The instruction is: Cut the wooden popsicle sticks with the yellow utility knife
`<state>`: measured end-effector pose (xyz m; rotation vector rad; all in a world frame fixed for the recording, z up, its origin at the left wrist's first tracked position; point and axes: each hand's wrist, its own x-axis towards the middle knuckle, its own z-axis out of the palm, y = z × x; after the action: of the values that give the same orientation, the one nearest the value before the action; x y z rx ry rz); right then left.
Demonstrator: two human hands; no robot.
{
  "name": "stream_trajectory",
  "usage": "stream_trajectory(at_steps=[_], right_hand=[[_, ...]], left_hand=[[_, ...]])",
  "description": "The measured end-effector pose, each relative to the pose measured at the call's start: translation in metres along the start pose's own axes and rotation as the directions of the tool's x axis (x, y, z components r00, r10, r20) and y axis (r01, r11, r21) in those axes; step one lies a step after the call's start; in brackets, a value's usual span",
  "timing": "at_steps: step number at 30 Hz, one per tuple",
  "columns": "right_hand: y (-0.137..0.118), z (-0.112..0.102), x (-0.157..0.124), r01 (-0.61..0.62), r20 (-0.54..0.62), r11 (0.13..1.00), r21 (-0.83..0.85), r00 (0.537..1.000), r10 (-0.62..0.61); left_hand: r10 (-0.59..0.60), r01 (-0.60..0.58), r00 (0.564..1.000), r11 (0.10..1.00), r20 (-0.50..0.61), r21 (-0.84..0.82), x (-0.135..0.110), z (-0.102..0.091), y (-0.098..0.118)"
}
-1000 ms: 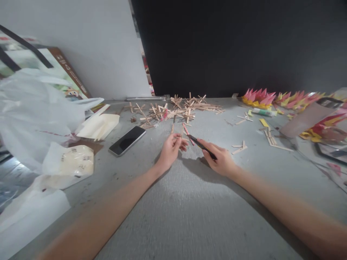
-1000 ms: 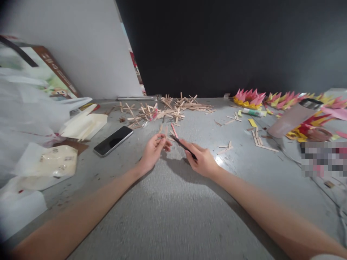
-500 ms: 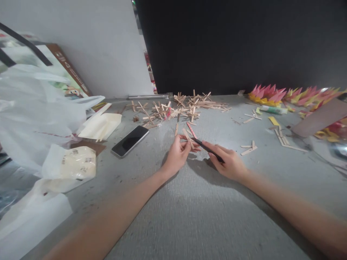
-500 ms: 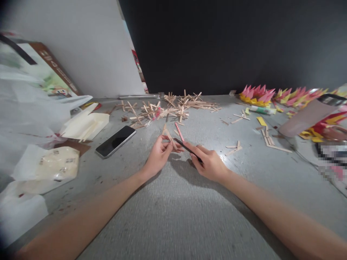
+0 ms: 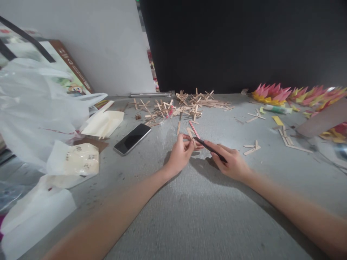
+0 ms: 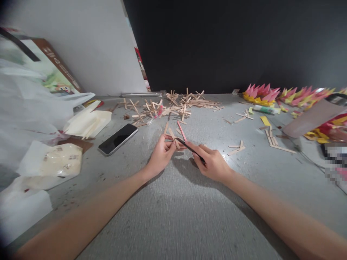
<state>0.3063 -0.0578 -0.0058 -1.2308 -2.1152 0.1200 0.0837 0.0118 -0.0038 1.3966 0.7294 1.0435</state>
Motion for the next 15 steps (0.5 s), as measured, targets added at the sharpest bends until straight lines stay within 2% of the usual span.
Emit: stream_trajectory(at_steps=[6,11,15], right_hand=[[-0.002,0.001,0.001,0.026,-0.015,0.996,-0.084,1.0,-0.027],[-0.016,0.007,-0.003,-0.017,-0.053,0.986,-0.164,0.999,0.009],[-0.029,0.011,-0.007,-0.082,-0.043,0.985,-0.154,0.996,0.076]], left_hand=[[0.009,-0.009,1.0,1.0,0.007,0.009,0.0,0.0,0.001],[0.018,-0.017,1.0,0.993,-0.004,0.114,0.0,-0.002,-0.002],[0.036,-0.035,0.999,0.986,-0.001,0.164,0.002,-0.004,-0.007]])
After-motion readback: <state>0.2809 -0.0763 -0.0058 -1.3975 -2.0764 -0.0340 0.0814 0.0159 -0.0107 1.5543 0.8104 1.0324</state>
